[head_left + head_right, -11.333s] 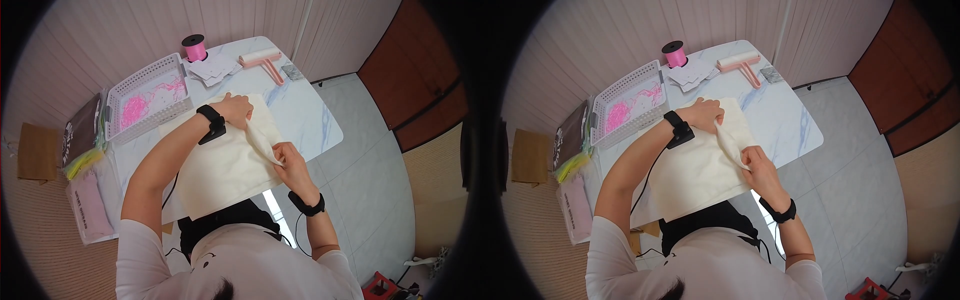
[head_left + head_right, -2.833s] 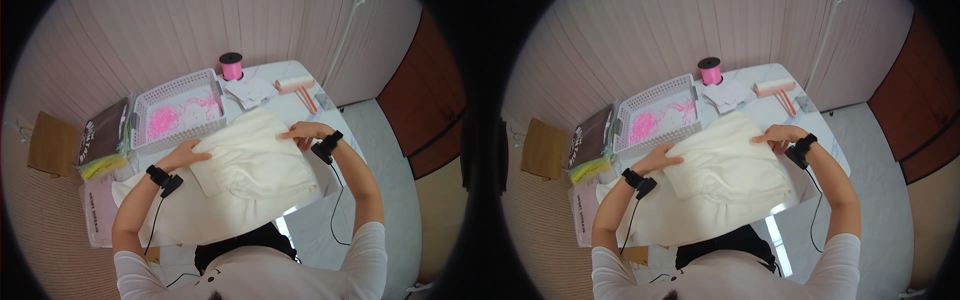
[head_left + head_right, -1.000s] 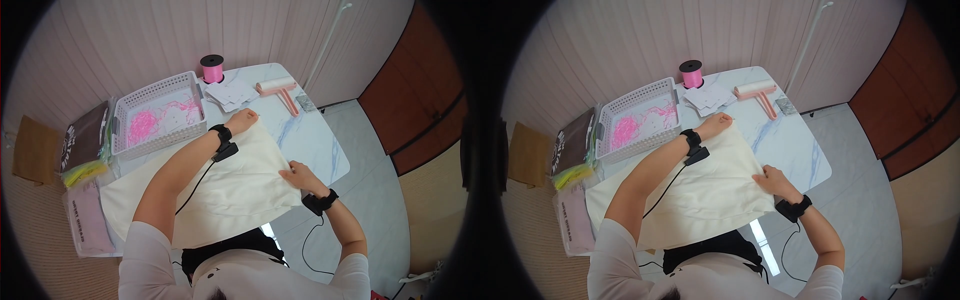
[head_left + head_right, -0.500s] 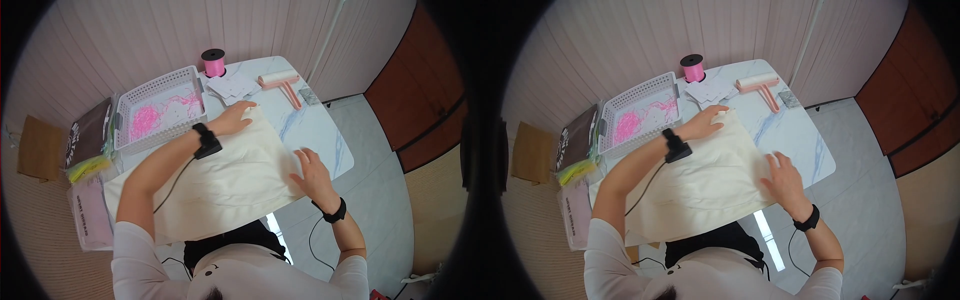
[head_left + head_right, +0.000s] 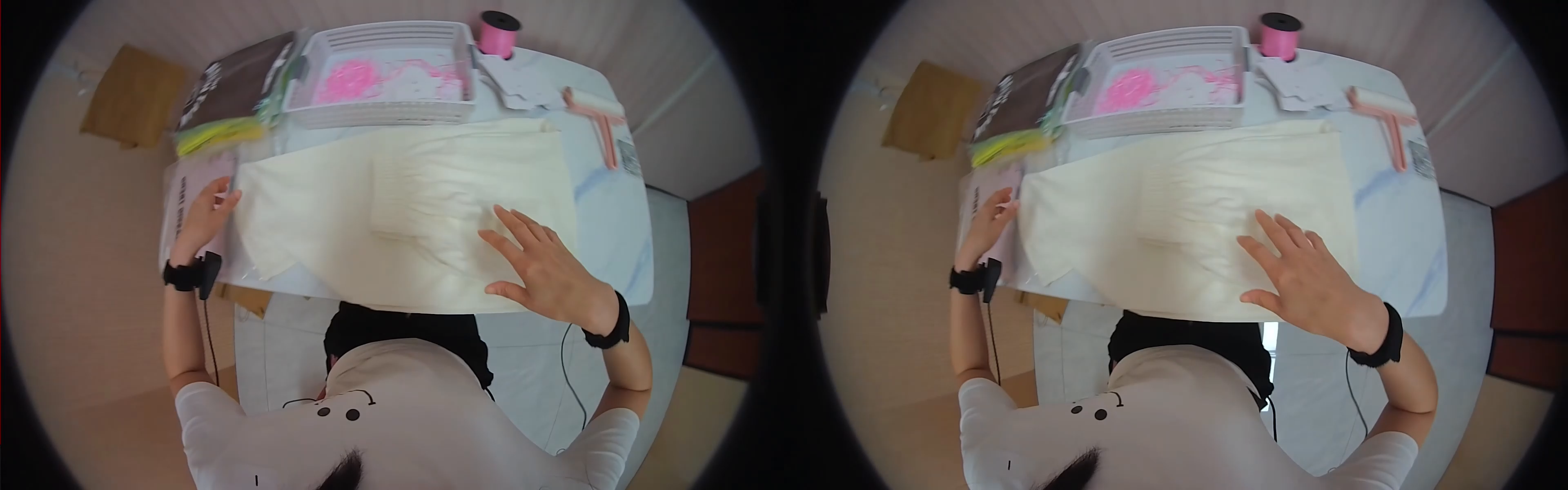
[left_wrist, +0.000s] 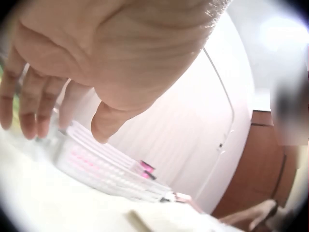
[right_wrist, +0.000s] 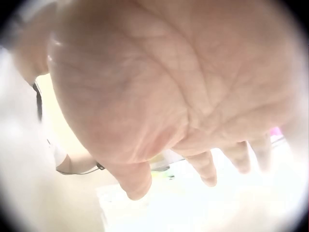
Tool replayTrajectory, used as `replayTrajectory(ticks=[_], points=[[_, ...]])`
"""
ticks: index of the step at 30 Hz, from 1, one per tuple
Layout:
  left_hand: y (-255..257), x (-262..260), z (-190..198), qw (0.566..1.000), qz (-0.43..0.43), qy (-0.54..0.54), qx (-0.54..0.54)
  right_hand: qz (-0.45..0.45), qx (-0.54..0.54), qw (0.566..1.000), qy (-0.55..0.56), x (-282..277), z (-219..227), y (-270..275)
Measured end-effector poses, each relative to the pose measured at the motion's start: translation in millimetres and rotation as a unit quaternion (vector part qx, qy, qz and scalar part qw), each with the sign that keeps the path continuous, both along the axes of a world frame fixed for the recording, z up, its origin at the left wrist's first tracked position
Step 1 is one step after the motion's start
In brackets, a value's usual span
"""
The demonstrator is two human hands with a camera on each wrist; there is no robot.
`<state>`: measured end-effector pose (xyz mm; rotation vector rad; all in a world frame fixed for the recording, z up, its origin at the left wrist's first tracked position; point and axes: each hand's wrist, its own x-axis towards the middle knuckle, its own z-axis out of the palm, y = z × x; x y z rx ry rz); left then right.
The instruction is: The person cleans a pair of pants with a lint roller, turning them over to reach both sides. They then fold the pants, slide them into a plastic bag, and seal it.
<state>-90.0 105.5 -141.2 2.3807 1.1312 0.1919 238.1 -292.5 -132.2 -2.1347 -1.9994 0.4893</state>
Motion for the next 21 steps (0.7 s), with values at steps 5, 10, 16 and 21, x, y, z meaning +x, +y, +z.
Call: replayTrajectory(ticks=[5,10,16,21], points=[[-18.0,-40.7,-28.5,0.992,0.108,0.068,-0.002,0.087,0.002,0.996,-0.011,-31.1,-13.3,89.2],[-26.4,-47.2,-35.1,0.991,0.089,0.063,-0.073,0.142,-0.098,0.985,-0.022,-66.1,-9.4,138.5],[-20.6,-33.1,-54.0,0.991,0.011,0.102,-0.085,0.186,-0.135,0.972,0.049,-100.6,-5.9,192.6],[-19.8,-38.8,-45.7,0.824,0.110,-0.301,-0.468,0.189,-0.121,0.971,0.080,-112.5,-30.9,209.2]])
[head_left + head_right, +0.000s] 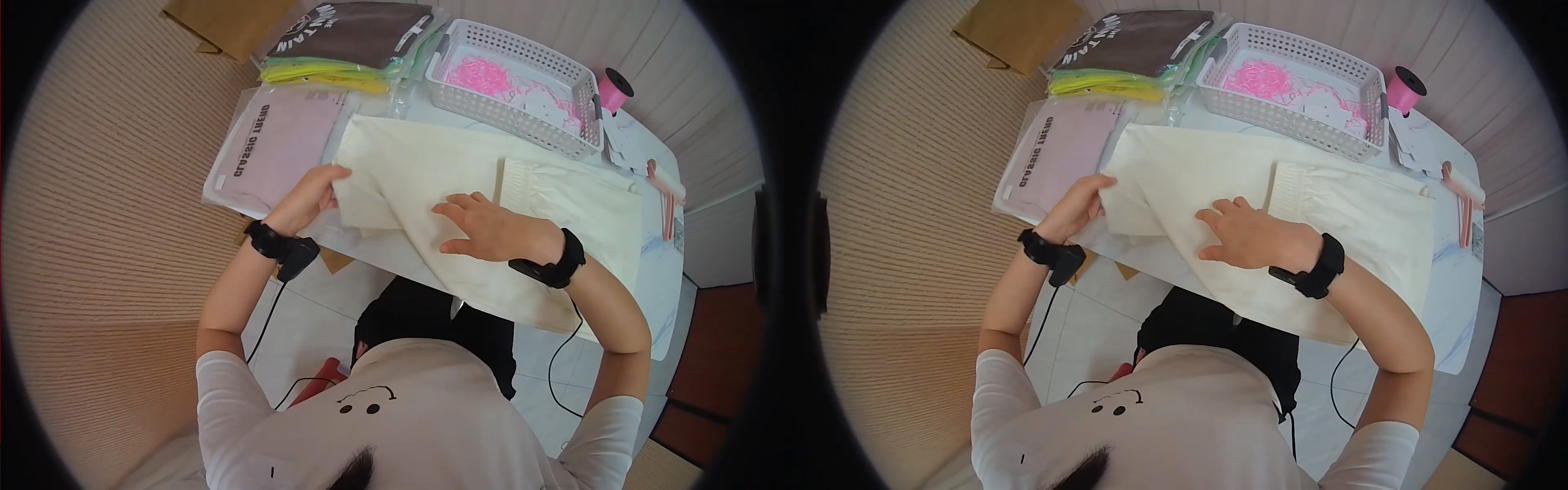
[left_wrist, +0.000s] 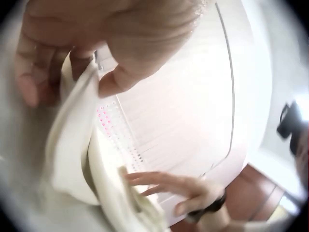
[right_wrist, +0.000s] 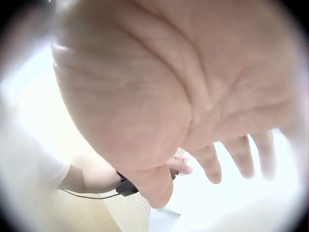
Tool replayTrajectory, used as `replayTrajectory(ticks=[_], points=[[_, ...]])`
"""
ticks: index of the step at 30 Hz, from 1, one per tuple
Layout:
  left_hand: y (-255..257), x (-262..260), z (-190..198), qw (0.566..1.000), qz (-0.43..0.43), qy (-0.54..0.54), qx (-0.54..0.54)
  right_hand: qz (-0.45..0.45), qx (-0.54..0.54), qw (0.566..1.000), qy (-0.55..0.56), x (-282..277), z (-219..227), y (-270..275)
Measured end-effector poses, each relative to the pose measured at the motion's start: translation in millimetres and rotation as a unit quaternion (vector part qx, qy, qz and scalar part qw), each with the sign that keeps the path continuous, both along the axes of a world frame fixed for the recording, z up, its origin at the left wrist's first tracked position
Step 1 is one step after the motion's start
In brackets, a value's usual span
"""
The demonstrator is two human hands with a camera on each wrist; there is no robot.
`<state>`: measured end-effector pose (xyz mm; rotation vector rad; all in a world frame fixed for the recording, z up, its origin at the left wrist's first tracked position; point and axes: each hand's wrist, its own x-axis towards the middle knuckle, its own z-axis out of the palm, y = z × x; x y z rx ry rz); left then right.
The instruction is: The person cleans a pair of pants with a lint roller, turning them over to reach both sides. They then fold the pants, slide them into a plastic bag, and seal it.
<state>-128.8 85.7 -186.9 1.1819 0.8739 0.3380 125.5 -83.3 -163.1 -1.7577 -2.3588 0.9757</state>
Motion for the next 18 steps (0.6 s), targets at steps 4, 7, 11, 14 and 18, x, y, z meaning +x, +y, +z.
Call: replayTrajectory(ticks=[4,7,11,14,18], points=[[5.7,-9.4,7.7,0.986,0.027,-0.086,-0.139,-0.017,-0.036,0.999,0.028,4.6,-4.0,8.3],[5.2,-13.2,-4.7,0.990,0.036,-0.053,-0.126,-0.051,-0.049,0.996,0.058,0.6,4.5,21.5],[19.5,-38.2,-6.1,0.969,0.041,-0.149,-0.194,-0.030,-0.018,0.997,0.063,-4.7,2.3,31.7],[7.8,-49.4,-7.0,0.980,0.016,-0.093,-0.173,-0.025,-0.030,0.997,0.067,-9.2,-2.2,34.6],[-14.9,-28.4,19.9,0.990,0.014,-0.030,-0.138,-0.036,-0.043,0.994,0.093,-19.1,-4.4,49.4]])
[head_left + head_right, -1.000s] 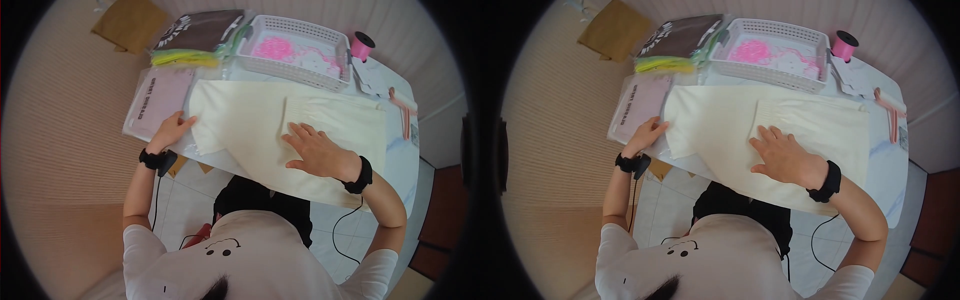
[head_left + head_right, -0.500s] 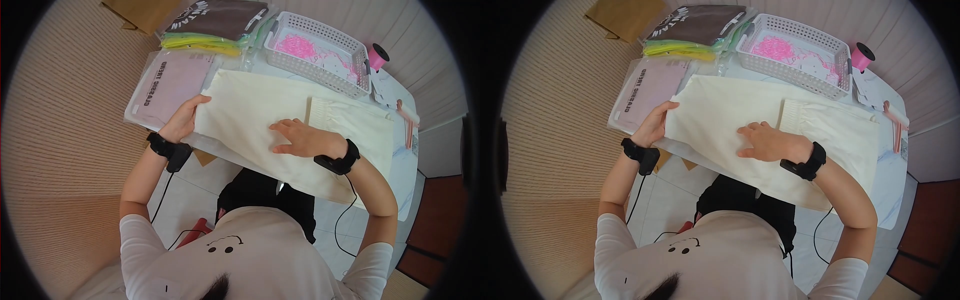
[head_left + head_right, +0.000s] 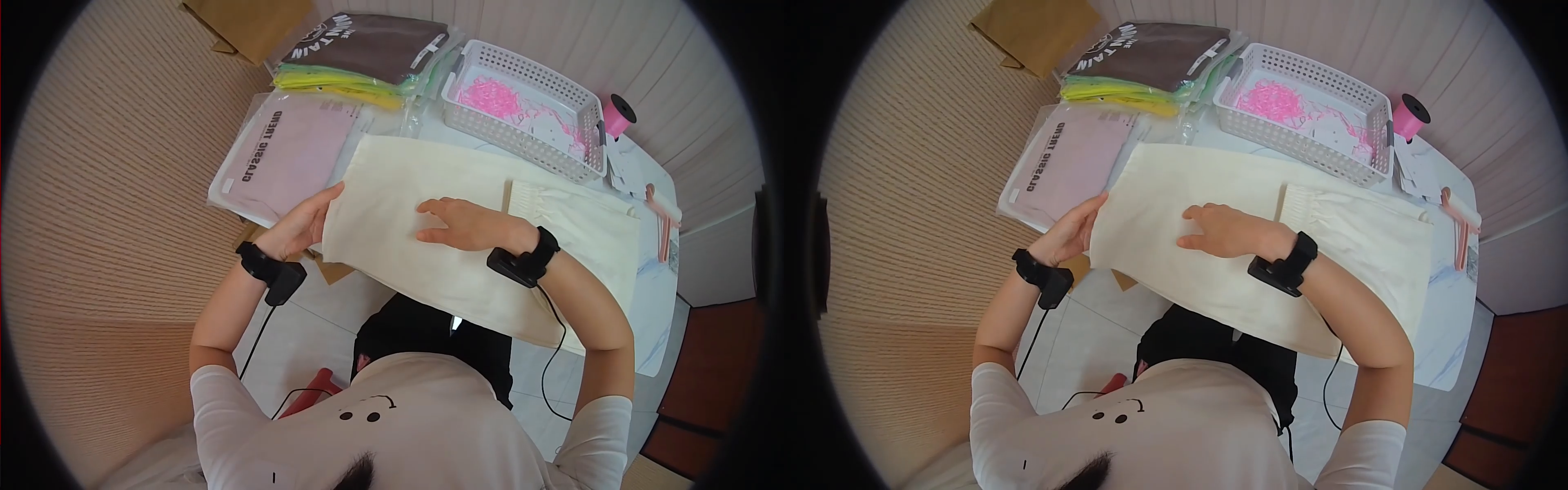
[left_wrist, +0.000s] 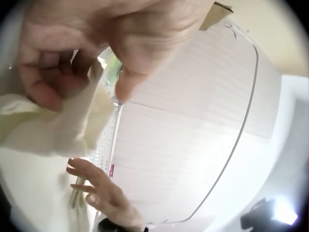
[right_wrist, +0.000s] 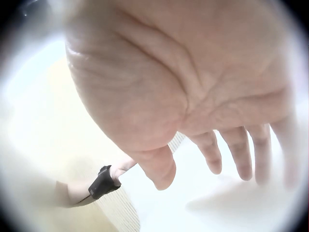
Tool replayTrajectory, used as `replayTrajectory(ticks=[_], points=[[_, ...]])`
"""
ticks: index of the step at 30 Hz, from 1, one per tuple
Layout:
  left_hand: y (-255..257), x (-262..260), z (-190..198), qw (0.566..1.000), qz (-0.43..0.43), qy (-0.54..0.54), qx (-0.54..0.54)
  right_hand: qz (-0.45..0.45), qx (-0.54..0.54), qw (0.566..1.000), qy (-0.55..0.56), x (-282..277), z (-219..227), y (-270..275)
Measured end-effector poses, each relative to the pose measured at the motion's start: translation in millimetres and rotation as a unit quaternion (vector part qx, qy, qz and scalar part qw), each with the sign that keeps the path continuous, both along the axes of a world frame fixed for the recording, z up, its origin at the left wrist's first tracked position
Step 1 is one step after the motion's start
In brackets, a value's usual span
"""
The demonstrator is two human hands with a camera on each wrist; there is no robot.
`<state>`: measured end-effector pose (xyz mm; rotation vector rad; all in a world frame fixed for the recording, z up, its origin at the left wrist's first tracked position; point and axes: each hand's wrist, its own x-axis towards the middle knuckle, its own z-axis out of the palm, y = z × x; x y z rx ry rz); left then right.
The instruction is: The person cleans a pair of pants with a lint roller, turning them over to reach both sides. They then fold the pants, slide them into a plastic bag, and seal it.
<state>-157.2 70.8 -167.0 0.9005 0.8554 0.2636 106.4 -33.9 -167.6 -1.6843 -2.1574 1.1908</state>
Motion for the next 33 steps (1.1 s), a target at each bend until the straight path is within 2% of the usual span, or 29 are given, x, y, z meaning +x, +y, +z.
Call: replayTrajectory(ticks=[1,3,4,7,10,13,14,15,16,17,18,19,20,22,23,24,26,28,30,33], points=[[-1.1,1.8,2.2,1.000,0.006,0.004,0.013,-0.008,-0.005,1.000,0.008,-5.0,2.2,3.9],[-2.7,3.1,-1.4,0.975,-0.091,0.086,0.185,-0.027,-0.019,0.998,0.050,-11.9,4.1,10.3],[-3.1,7.6,-1.9,0.945,-0.143,0.125,0.268,-0.042,-0.026,0.996,0.070,-14.5,6.1,11.6],[-4.5,31.4,22.6,0.964,-0.124,0.042,0.232,-0.144,-0.107,0.962,0.206,-18.4,18.0,7.5],[-17.1,80.4,60.1,0.964,-0.118,-0.030,0.237,-0.255,-0.158,0.853,0.427,-3.4,26.6,3.9],[-51.3,147.9,92.0,0.911,-0.163,-0.106,0.363,-0.276,-0.158,0.770,0.553,50.3,60.7,-29.0],[-63.3,173.0,99.3,0.884,-0.186,-0.134,0.408,-0.258,-0.115,0.766,0.578,73.2,69.2,-46.0],[-77.1,198.1,107.8,0.879,-0.217,-0.153,0.396,-0.238,-0.071,0.760,0.601,94.7,78.2,-66.2],[-91.7,224.5,113.6,0.873,-0.246,-0.171,0.385,-0.308,-0.025,0.708,0.634,102.6,91.1,-90.9],[-103.7,256.4,107.2,0.848,-0.266,-0.206,0.411,-0.303,0.000,0.705,0.641,129.2,87.8,-113.4],[-119.7,285.8,100.7,0.820,-0.283,-0.242,0.435,-0.415,0.065,0.665,0.617,138.4,91.2,-136.6],[-143.1,305.6,103.0,0.832,-0.336,-0.244,0.367,-0.435,0.098,0.647,0.618,154.1,88.8,-161.3],[-166.4,321.6,105.0,0.838,-0.387,-0.242,0.297,-0.346,0.080,0.646,0.676,179.2,78.1,-186.8],[-205.4,348.5,90.0,0.798,-0.456,-0.288,0.267,-0.443,0.101,0.662,0.596,200.7,58.3,-230.6],[-220.0,360.1,76.3,0.780,-0.482,-0.262,0.303,-0.490,0.105,0.666,0.553,211.3,48.6,-252.5],[-230.5,369.7,58.1,0.759,-0.505,-0.234,0.339,-0.477,0.047,0.678,0.557,220.9,37.9,-270.2],[-237.6,379.7,6.0,0.669,-0.531,-0.282,0.437,-0.513,0.017,0.718,0.470,230.7,11.0,-291.7],[-228.4,351.4,11.5,0.648,-0.589,-0.218,0.430,-0.556,-0.025,0.740,0.377,230.1,-6.5,-295.7],[-206.4,326.1,24.1,0.624,-0.631,-0.170,0.428,-0.558,-0.025,0.770,0.307,219.8,-12.1,-290.3],[-165.0,287.0,34.7,0.684,-0.587,-0.106,0.420,-0.545,-0.031,0.810,0.216,220.6,-7.7,-274.9]])
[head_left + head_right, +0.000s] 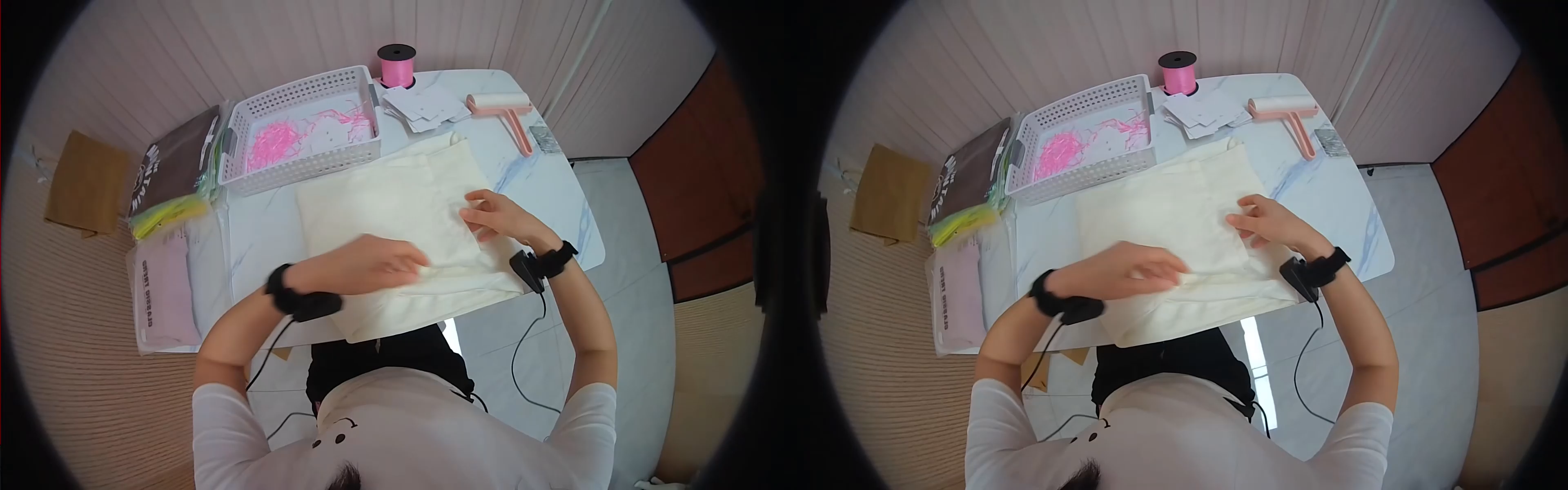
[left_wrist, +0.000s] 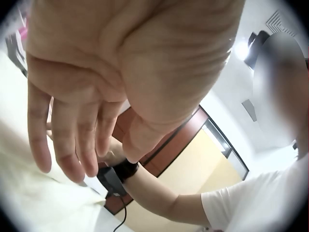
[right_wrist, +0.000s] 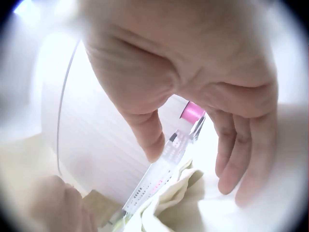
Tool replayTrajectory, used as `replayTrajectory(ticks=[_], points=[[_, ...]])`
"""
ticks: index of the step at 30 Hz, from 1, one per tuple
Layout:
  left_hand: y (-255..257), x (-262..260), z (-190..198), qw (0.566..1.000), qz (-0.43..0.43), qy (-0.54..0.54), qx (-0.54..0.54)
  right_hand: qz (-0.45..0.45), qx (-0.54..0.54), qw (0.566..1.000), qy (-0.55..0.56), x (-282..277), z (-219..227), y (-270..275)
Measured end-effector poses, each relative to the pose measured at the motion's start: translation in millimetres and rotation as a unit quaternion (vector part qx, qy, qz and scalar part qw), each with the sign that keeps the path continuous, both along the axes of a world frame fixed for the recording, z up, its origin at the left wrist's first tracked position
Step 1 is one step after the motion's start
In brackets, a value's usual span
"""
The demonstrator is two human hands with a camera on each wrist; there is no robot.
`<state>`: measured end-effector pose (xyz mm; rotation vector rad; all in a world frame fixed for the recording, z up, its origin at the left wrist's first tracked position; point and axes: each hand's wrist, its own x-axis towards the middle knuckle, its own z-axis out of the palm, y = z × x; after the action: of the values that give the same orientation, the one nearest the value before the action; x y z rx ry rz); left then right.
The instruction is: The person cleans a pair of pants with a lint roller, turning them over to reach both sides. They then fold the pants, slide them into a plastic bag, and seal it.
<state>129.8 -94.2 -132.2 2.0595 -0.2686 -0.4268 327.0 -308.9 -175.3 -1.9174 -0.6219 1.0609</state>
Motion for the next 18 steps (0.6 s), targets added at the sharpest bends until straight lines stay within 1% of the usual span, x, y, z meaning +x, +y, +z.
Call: replayTrajectory(ticks=[1,3,5,6,8,9,11,12,14,16,17,18], points=[[14.7,-9.6,4.1,0.999,0.038,0.002,0.021,0.011,-0.019,1.000,-0.016,1.5,-0.6,7.3],[42.3,-30.8,-1.8,0.988,0.150,-0.021,0.006,0.037,-0.061,0.996,-0.049,4.1,-0.8,19.9],[67.8,-51.7,-8.6,0.968,0.249,0.024,-0.022,0.065,-0.050,0.994,-0.076,2.4,-8.9,26.9],[74.8,-62.9,-11.5,0.960,0.277,0.039,-0.028,0.081,-0.045,0.992,-0.088,2.1,-15.2,30.7],[81.9,-81.9,-16.6,0.939,0.333,0.073,-0.043,0.082,0.034,0.995,-0.053,2.4,-34.4,38.0],[81.9,-86.8,-17.9,0.935,0.340,0.082,-0.052,0.082,0.072,0.994,-0.033,-3.1,-34.7,42.4],[81.1,-101.6,-22.0,0.926,0.356,0.103,-0.072,0.029,0.115,0.992,0.034,-7.8,-28.7,54.8],[78.1,-106.0,-23.1,0.915,0.380,0.090,-0.098,0.002,0.136,0.988,0.066,-13.6,-13.4,64.2],[71.6,-106.6,-22.6,0.892,0.424,0.059,-0.146,0.044,0.217,0.968,0.120,-37.7,42.5,86.5],[80.3,-106.1,-33.0,0.837,0.435,0.051,-0.327,0.086,0.238,0.958,0.131,-56.3,59.5,124.5],[84.4,-108.3,-36.1,0.799,0.434,0.045,-0.413,0.096,0.219,0.966,0.101,-75.3,81.2,140.1],[86.9,-113.1,-35.1,0.795,0.446,0.020,-0.410,0.106,0.199,0.972,0.070,-96.1,98.8,157.5]])
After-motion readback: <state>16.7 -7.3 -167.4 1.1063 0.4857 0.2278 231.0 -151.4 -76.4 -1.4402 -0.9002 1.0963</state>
